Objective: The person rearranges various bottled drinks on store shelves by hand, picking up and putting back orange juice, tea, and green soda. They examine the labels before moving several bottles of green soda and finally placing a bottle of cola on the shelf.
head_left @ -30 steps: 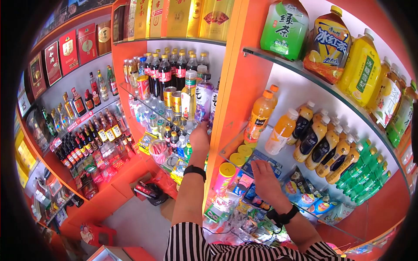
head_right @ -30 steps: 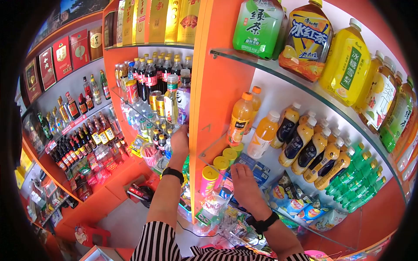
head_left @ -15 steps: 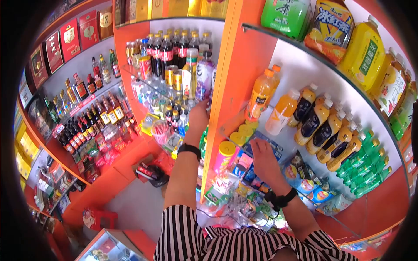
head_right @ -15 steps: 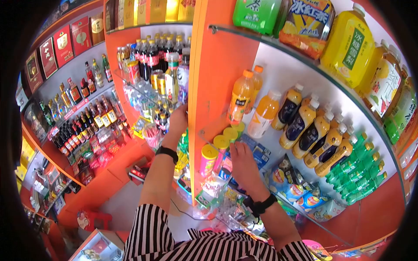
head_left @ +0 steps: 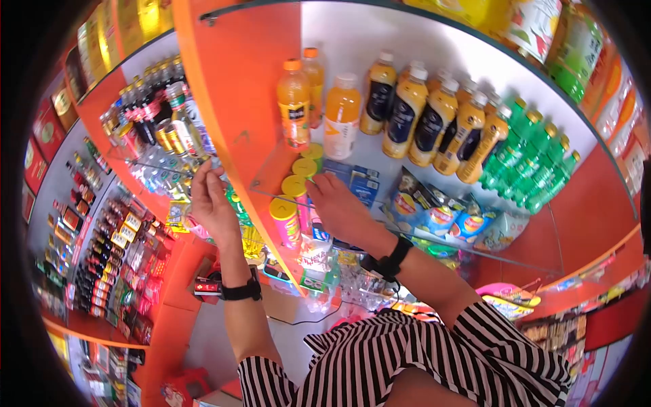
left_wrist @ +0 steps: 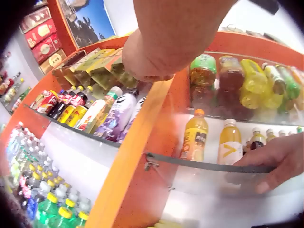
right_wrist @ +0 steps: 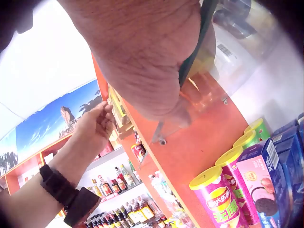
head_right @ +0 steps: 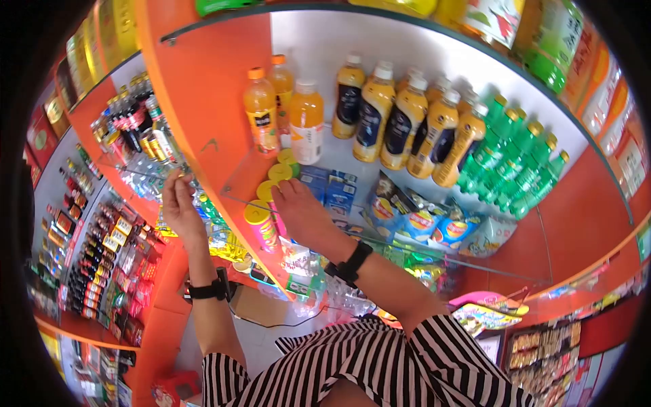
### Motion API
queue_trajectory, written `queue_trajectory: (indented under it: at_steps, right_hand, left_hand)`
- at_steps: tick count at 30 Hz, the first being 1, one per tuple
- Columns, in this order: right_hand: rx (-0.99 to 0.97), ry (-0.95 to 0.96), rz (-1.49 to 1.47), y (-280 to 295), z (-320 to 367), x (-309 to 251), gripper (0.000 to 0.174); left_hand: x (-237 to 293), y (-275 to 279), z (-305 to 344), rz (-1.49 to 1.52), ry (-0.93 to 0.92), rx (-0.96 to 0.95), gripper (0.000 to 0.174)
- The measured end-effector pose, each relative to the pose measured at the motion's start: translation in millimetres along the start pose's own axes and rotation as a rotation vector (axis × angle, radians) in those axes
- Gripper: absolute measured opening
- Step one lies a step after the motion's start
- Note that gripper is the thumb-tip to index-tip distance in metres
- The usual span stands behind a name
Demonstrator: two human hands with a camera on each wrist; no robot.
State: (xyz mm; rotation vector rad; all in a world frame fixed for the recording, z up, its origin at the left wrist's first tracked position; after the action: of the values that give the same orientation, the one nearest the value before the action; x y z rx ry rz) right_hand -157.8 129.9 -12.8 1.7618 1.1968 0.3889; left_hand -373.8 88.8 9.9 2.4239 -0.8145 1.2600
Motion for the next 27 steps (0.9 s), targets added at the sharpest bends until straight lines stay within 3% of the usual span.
queue_trajectory:
  at_steps: [2, 6, 13, 18, 24, 27]
  right_hand:
    - [-0.027, -0.034, -0.045, -1, 0, 2, 0.048]
    - [-0.040, -0.050, -0.197, 4, 3, 4, 0.044]
    - [0.076, -0.042, -0.198, 26, 49, 8, 0.042]
    - [0.142, -0.034, -0.177, 56, 90, 6, 0.044]
    - [0.052, -0.150, -0.401, 94, 133, 27, 0.045]
    - [0.131, -0.146, -0.446, 124, 158, 41, 0.036]
  left_hand:
    - [27, -4, 16, 0.127, -0.124, 0.031, 0.022]
    - [68, -44, 47, 0.131, -0.202, -0.136, 0.021]
    - [79, -124, 86, 0.100, -0.189, -0.485, 0.023]
    - [84, -154, 103, 0.097, -0.154, -0.578, 0.023]
    - [85, -200, 120, 0.130, -0.041, -0.738, 0.023]
    - [106, -224, 129, 0.127, -0.109, -0.799, 0.024]
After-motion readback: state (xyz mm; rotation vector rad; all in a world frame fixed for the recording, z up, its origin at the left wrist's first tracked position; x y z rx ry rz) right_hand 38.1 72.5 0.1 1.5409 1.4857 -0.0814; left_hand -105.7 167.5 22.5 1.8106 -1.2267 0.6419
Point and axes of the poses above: each hand's wrist, its own z-axis away from the middle knuckle, its own y-axis out of the back of the hand, x = y × z, the point moved 9 cm from there along -z, towards the middle knuckle, and after that the axes turned 12 degrees about -z, right-handed, at the moved point
